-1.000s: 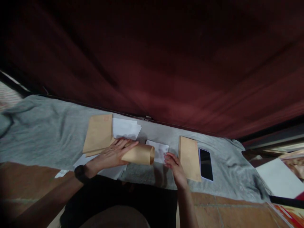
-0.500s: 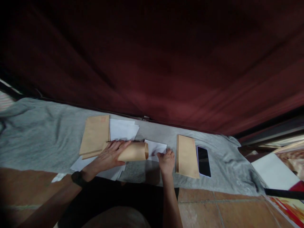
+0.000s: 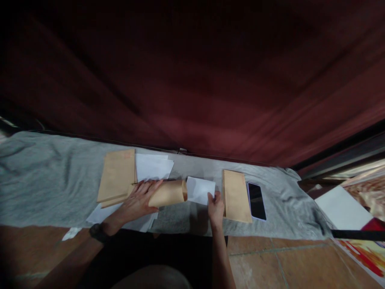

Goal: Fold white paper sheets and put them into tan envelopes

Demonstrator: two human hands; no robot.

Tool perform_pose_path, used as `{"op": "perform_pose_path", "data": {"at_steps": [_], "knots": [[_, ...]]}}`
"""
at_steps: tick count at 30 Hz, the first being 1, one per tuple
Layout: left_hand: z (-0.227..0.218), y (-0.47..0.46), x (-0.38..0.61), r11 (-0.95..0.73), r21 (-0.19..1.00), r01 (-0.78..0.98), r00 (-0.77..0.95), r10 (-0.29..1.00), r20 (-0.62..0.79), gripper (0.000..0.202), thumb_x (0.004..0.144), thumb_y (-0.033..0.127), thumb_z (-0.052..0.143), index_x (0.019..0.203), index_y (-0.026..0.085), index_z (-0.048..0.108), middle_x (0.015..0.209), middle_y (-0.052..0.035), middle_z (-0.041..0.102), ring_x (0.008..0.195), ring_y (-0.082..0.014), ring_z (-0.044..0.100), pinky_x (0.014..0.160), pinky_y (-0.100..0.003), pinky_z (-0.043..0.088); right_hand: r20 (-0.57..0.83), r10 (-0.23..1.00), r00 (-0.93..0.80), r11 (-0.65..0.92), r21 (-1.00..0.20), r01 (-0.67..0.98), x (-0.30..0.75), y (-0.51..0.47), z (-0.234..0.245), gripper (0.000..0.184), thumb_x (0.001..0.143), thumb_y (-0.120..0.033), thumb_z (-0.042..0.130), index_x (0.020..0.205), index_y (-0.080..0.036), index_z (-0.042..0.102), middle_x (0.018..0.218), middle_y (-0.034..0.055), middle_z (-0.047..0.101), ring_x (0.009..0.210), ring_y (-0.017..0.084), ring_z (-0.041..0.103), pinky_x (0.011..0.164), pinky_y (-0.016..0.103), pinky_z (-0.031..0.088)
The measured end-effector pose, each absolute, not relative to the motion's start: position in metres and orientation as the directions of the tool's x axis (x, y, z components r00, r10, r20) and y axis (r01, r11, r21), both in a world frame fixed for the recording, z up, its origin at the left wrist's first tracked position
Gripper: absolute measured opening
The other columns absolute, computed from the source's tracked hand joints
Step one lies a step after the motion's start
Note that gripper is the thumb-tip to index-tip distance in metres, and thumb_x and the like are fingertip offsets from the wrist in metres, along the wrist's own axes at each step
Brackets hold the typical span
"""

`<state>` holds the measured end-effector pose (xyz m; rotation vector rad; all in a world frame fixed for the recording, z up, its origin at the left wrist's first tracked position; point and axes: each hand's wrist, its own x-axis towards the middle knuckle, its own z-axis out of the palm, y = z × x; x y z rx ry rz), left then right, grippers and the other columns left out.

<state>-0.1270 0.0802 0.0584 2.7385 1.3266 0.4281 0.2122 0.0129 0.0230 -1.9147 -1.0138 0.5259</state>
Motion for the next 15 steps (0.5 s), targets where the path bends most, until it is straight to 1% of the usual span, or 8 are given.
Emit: {"op": "perform_pose_path", "data": {"at_steps": [2, 3, 6, 11, 15], "knots": [[0.058, 0.08, -0.127, -0.625, 0.182, 0.759, 0.59, 0.779, 0.211, 0.114, 0.072, 0.05, 0.081, 0.162, 0.026, 0.015, 0.141, -0.0135, 0.054, 0.132, -0.0351, 0.048, 0.119, -0.055, 0.029, 0.008, 0.794, 0.608, -0.248, -0.909, 0.336, 0.218, 0.005, 0.028, 0.037, 0.085, -0.059, 0.056, 0.089, -0.022, 0.057, 0.077, 0.0017, 0.063, 0.068, 0.021, 0.06, 0.059, 0.032, 0.05], [0.058, 0.08, -0.127, -0.625, 0.185, 0.758, 0.59, 0.779, 0.212, 0.115, 0.072, 0.05, 0.081, 0.162, 0.026, 0.014, 0.141, -0.0136, 0.054, 0.133, -0.0351, 0.048, 0.119, -0.055, 0.029, 0.008, 0.788, 0.616, -0.216, -0.933, 0.289, 0.222, 0.002, 0.032, 0.038, 0.085, -0.059, 0.057, 0.092, -0.022, 0.057, 0.081, 0.0028, 0.065, 0.071, 0.021, 0.061, 0.06, 0.031, 0.051], [0.06, 0.08, -0.127, -0.628, 0.197, 0.753, 0.591, 0.777, 0.217, 0.111, 0.074, 0.05, 0.079, 0.162, 0.026, 0.015, 0.139, -0.0138, 0.055, 0.132, -0.0349, 0.048, 0.119, -0.054, 0.029, 0.017, 0.79, 0.613, -0.121, -0.976, 0.183, 0.228, -0.007, 0.042, 0.041, 0.085, -0.057, 0.06, 0.101, -0.02, 0.061, 0.091, 0.0052, 0.07, 0.08, 0.021, 0.064, 0.07, 0.031, 0.053], [0.063, 0.08, -0.125, -0.631, 0.19, 0.752, 0.597, 0.774, 0.21, 0.111, 0.075, 0.049, 0.079, 0.162, 0.024, 0.014, 0.139, -0.0145, 0.054, 0.132, -0.0356, 0.049, 0.118, -0.055, 0.029, 0.002, 0.855, 0.519, -0.09, -0.984, 0.153, 0.226, -0.013, 0.049, 0.04, 0.084, -0.056, 0.064, 0.099, -0.018, 0.067, 0.091, 0.0062, 0.073, 0.083, 0.022, 0.066, 0.078, 0.034, 0.054], [0.061, 0.08, -0.125, -0.644, 0.177, 0.744, 0.61, 0.763, 0.215, 0.114, 0.074, 0.049, 0.08, 0.162, 0.023, 0.013, 0.139, -0.0144, 0.055, 0.133, -0.0347, 0.049, 0.12, -0.055, 0.027, -0.027, 0.865, 0.501, -0.109, -0.985, 0.136, 0.225, -0.013, 0.049, 0.044, 0.083, -0.058, 0.065, 0.099, -0.018, 0.07, 0.088, 0.0057, 0.074, 0.079, 0.022, 0.065, 0.076, 0.035, 0.054]]}}
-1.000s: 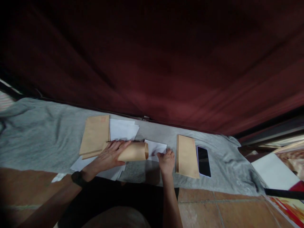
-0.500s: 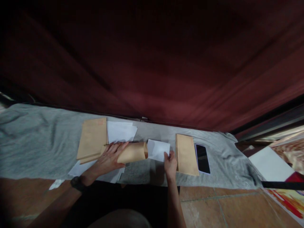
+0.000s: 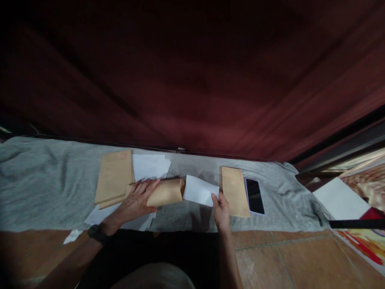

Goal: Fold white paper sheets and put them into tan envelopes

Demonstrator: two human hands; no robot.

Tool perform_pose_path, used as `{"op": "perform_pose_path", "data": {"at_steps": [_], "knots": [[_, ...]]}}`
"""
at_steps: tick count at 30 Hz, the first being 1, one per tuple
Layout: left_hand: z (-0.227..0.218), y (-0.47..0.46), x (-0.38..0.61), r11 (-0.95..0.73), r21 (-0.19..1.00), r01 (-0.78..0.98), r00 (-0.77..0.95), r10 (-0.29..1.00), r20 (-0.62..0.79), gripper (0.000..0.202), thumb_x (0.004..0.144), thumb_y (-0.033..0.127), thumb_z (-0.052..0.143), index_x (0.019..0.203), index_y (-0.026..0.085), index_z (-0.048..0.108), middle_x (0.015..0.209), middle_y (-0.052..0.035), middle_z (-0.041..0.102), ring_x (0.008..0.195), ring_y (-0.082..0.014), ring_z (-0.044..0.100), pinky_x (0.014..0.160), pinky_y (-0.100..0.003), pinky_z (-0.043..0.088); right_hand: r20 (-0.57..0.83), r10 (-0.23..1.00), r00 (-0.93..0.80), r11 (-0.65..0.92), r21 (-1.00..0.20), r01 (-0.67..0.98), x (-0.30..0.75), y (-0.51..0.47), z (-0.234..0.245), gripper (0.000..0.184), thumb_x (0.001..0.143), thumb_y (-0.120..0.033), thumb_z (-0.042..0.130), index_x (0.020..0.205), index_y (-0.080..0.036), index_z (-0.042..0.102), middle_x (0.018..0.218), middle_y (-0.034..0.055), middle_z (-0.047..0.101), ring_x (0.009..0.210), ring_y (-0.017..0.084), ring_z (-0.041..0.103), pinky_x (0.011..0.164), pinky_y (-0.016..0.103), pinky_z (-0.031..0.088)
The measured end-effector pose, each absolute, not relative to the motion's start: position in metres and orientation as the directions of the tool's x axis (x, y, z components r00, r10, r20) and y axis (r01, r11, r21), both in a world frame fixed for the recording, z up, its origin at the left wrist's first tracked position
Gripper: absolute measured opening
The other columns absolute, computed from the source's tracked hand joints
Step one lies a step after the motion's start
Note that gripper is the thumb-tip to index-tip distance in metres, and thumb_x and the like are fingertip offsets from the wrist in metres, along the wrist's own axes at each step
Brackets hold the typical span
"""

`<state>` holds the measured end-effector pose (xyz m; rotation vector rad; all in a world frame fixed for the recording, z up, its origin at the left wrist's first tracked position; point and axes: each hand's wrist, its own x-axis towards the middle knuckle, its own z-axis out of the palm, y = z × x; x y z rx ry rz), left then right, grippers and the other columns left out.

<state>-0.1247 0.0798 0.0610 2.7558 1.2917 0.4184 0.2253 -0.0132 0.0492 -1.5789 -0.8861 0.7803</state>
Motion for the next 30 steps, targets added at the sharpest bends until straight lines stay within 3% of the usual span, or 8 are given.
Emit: {"op": "perform_pose_path", "data": {"at_steps": [13, 19, 25, 30], "knots": [[0.06, 0.079, -0.121, -0.669, 0.137, 0.731, 0.639, 0.74, 0.209, 0.117, 0.07, 0.049, 0.08, 0.162, 0.023, 0.013, 0.143, -0.0167, 0.051, 0.137, -0.0358, 0.045, 0.121, -0.055, 0.024, -0.021, 0.929, 0.371, -0.138, -0.947, 0.29, 0.245, -0.008, 0.047, 0.043, 0.082, -0.06, 0.062, 0.084, -0.018, 0.071, 0.077, 0.0048, 0.072, 0.07, 0.021, 0.062, 0.068, 0.032, 0.05], [0.061, 0.079, -0.119, -0.674, 0.131, 0.727, 0.647, 0.737, 0.196, 0.115, 0.068, 0.046, 0.082, 0.161, 0.021, 0.018, 0.144, -0.0175, 0.051, 0.137, -0.0366, 0.045, 0.121, -0.056, 0.023, -0.005, 0.951, 0.31, -0.115, -0.934, 0.339, 0.25, -0.004, 0.05, 0.035, 0.083, -0.053, 0.062, 0.084, -0.02, 0.072, 0.081, 0.0042, 0.073, 0.073, 0.021, 0.064, 0.073, 0.034, 0.052], [0.063, 0.078, -0.116, -0.675, 0.134, 0.726, 0.644, 0.735, 0.212, 0.112, 0.07, 0.046, 0.08, 0.161, 0.023, 0.019, 0.145, -0.0168, 0.051, 0.137, -0.037, 0.045, 0.12, -0.056, 0.026, -0.066, 0.953, 0.297, -0.166, -0.931, 0.325, 0.236, 0.001, 0.049, 0.033, 0.083, -0.052, 0.057, 0.081, -0.021, 0.07, 0.068, 0.0006, 0.067, 0.062, 0.018, 0.058, 0.058, 0.029, 0.049], [0.067, 0.077, -0.109, -0.679, 0.153, 0.718, 0.65, 0.733, 0.202, 0.114, 0.07, 0.044, 0.081, 0.161, 0.022, 0.017, 0.145, -0.0168, 0.052, 0.137, -0.037, 0.046, 0.12, -0.058, 0.024, -0.059, 0.963, 0.262, -0.153, -0.922, 0.355, 0.214, 0.005, 0.049, 0.032, 0.085, -0.048, 0.055, 0.075, -0.021, 0.068, 0.066, 0.0004, 0.065, 0.061, 0.017, 0.057, 0.058, 0.027, 0.045]]}}
